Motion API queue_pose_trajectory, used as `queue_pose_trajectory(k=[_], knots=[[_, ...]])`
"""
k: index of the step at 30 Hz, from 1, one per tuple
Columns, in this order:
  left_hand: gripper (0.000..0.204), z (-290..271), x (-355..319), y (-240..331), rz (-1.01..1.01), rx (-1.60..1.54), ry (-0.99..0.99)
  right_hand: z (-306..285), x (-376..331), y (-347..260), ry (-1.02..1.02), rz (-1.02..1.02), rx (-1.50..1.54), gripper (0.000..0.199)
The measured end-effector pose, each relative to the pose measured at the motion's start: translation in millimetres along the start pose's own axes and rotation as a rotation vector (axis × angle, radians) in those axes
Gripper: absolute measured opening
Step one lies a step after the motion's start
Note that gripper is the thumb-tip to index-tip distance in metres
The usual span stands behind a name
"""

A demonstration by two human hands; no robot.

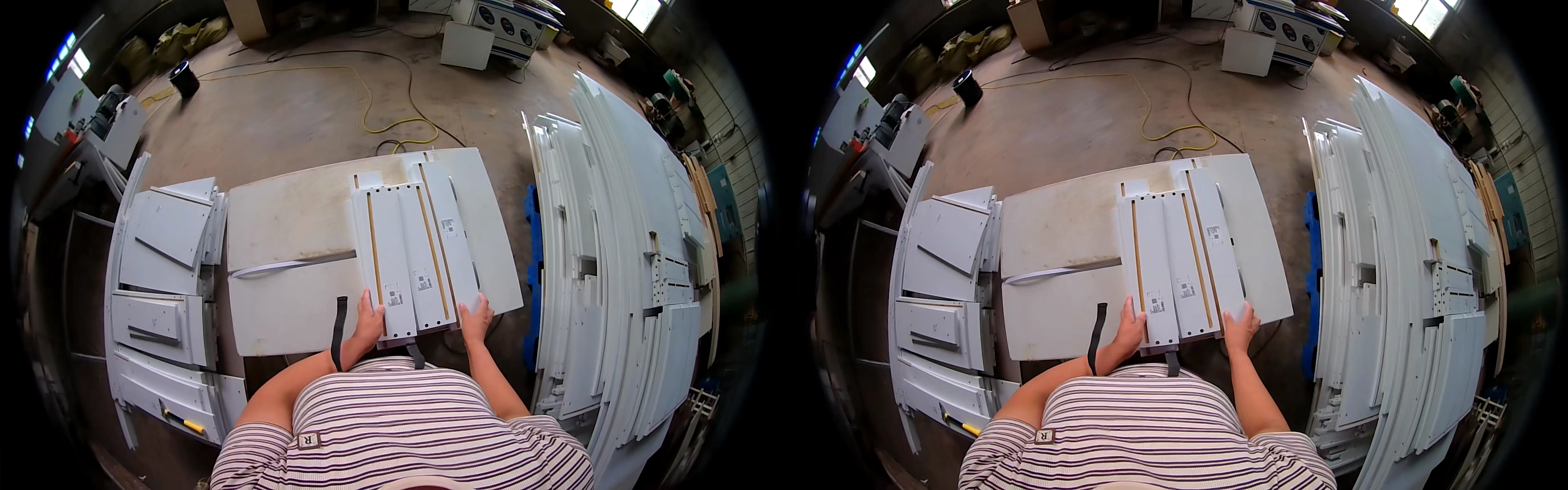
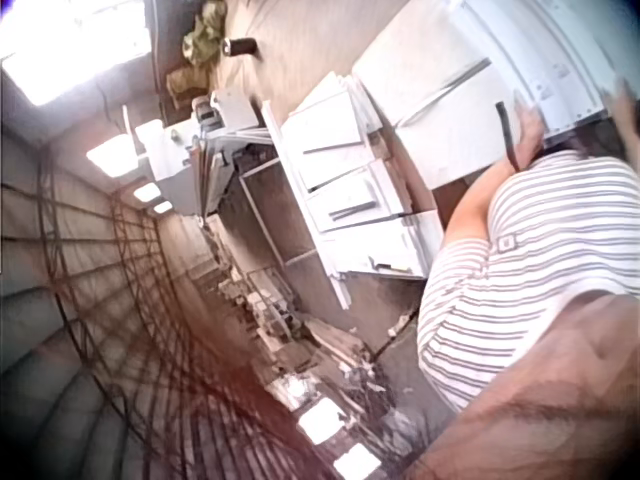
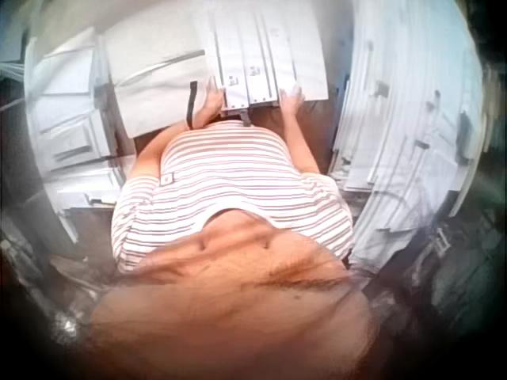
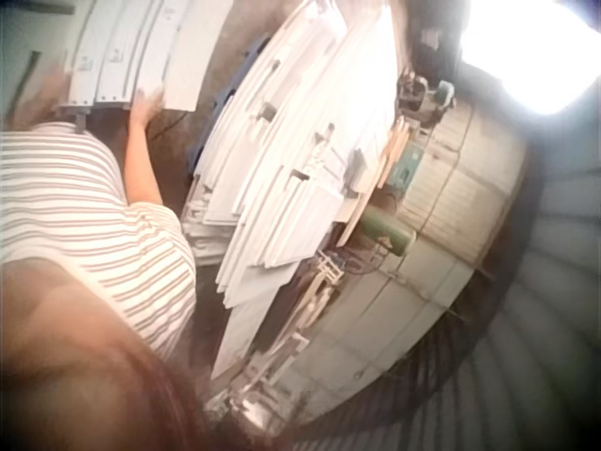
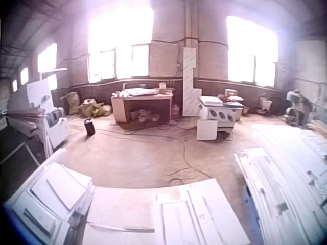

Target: The person handles white flat-pack furniture panels and plastic strips in a workshop. They repeatedly pick up panels, align them with other pieces, and use a rubber mallet to tap the joints together. The person also handles thin plastic strips, placing them onto the panels before stacking the assembled units.

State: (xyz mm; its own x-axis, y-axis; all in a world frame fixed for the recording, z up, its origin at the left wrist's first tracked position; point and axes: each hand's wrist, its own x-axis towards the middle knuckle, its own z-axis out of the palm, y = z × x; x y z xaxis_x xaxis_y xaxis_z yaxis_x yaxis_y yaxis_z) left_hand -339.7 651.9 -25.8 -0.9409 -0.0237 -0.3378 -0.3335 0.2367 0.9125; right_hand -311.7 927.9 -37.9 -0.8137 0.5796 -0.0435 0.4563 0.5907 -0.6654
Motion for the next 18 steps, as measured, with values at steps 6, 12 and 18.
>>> queue_pose_trajectory(k=[6,12,18], knots=[[0.057,-5.0,-0.1,-6.4,-0.007,0.087,0.024,4.0,10.7,-12.2,0.004,-0.089,-0.014,0.057],[0.051,-9.9,-5.0,21.0,-0.180,0.270,0.040,6.8,-26.6,-103.2,-0.254,-0.485,0.081,0.052],[0.043,-26.1,9.6,-28.6,-0.156,-0.246,-0.040,65.6,-53.3,-143.6,-0.349,-0.532,0.038,0.064]])
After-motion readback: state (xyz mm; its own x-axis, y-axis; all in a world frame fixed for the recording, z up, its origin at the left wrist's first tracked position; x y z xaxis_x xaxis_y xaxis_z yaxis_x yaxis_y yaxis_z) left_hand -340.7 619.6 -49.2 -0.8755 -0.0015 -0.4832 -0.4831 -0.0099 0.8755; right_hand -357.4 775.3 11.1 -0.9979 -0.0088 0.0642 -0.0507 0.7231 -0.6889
